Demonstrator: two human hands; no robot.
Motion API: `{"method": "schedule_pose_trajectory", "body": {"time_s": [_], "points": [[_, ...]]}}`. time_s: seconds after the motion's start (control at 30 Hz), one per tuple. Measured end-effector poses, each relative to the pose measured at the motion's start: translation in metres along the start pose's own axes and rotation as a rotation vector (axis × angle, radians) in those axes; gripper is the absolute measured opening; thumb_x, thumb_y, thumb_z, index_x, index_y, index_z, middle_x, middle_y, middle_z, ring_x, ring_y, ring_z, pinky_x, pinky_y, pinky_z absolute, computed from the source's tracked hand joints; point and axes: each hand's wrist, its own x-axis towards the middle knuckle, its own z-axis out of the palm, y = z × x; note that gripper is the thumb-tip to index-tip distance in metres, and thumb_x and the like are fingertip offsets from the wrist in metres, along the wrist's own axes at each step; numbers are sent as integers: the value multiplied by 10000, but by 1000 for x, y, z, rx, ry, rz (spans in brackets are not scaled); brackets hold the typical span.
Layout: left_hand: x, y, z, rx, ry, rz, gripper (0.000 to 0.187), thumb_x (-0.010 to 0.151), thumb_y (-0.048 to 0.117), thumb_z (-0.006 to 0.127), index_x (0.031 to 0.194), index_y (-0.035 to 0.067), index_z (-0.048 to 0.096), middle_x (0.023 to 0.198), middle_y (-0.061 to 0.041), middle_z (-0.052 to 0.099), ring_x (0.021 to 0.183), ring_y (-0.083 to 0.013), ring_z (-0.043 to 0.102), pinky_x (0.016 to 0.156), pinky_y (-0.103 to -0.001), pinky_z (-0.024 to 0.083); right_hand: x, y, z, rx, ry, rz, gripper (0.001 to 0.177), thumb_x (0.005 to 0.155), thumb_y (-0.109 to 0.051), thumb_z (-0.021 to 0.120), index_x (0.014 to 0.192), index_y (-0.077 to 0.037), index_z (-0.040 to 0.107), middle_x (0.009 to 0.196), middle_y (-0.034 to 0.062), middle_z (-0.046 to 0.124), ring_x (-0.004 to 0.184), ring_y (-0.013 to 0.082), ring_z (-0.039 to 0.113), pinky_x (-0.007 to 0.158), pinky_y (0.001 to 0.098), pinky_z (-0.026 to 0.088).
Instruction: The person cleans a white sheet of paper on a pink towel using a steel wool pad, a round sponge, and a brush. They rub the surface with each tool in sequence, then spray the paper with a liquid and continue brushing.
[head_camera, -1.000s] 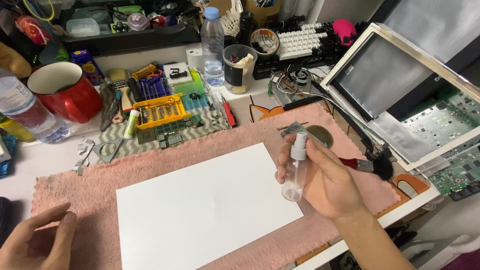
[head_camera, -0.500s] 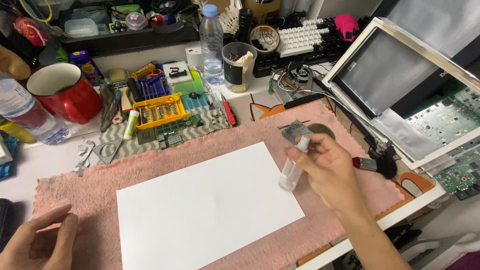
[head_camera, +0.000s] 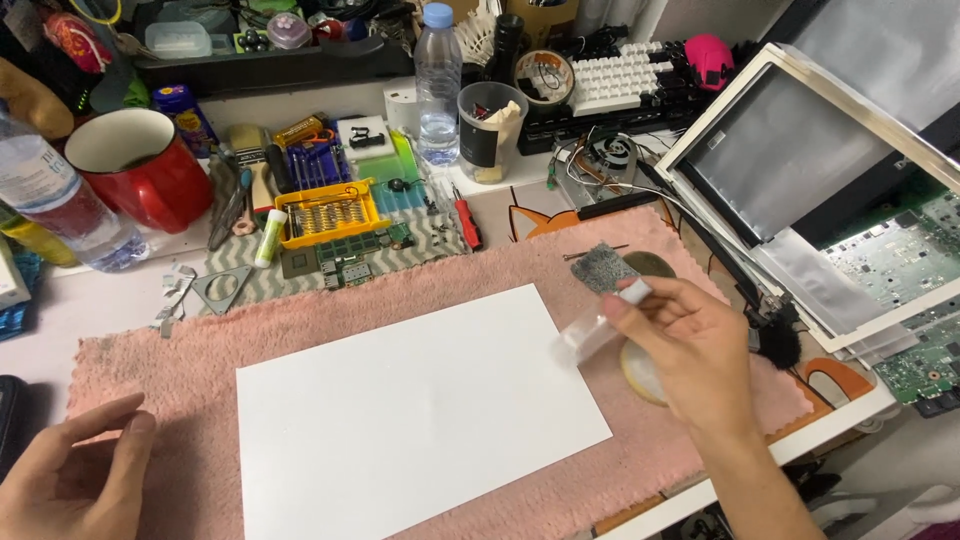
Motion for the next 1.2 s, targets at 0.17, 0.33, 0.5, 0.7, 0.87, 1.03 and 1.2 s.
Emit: {"method": "schedule_pose_trajectory", "body": {"time_s": [0.17,0.33,0.5,0.7,0.87,1.03,1.2], "points": [[1,7,-1,26,-6,0,146,1307,15,802,1450,43,819,1061,-149,769,831,-137,666,780,-221,485,4,2,-6,66,-19,38,396,880,34,899,1269,60,831,1108,159,860,936,209,766,893,305,666],[-1,12,0,12,-13,8,150,1306,4,795,1453,28,811,1038,-170,767,827,-135,673,754,-216,471,9,12,-8,115,-38,-18,368,906,50,889,1267,74,822,1096,159,854,943,178,768,913,273,671],[-1,40,-3,141,-124,57,231,1148,1,835,1379,-18,846,1166,-156,830,879,-179,723,813,-291,563,12,-5,-2,91,-96,-6,466,886,77,846,1348,79,785,1240,223,869,1094,275,843,1027,329,687],[13,10,1,399,-423,214,706,542,402,1101,1213,240,957,1384,19,825,1367,-181,719,1233,-410,510,56,-34,28,-243,-191,-193,439,968,18,822,1402,-21,774,1346,139,877,1219,204,860,1120,313,701],[14,-18,2,345,-439,367,948,420,499,1153,1322,351,903,1542,55,770,1483,-189,645,1297,-479,411,119,-11,67,-119,-274,-320,341,990,-40,850,1325,-7,798,1270,129,874,1166,184,846,1088,302,699],[16,-16,0,362,-432,378,907,473,563,1137,1334,400,901,1534,77,771,1466,-178,655,1268,-458,443,141,0,90,-201,-323,-362,316,971,-104,905,1275,-46,842,1174,84,893,1058,161,847,1031,280,690],[16,6,-5,273,-450,324,632,726,382,983,1320,181,897,1427,-30,792,1370,-193,732,1235,-400,527,135,-19,46,-301,-328,-185,830,947,-211,842,1693,-144,485,1529,167,745,1251,254,784,1085,421,672]]}}
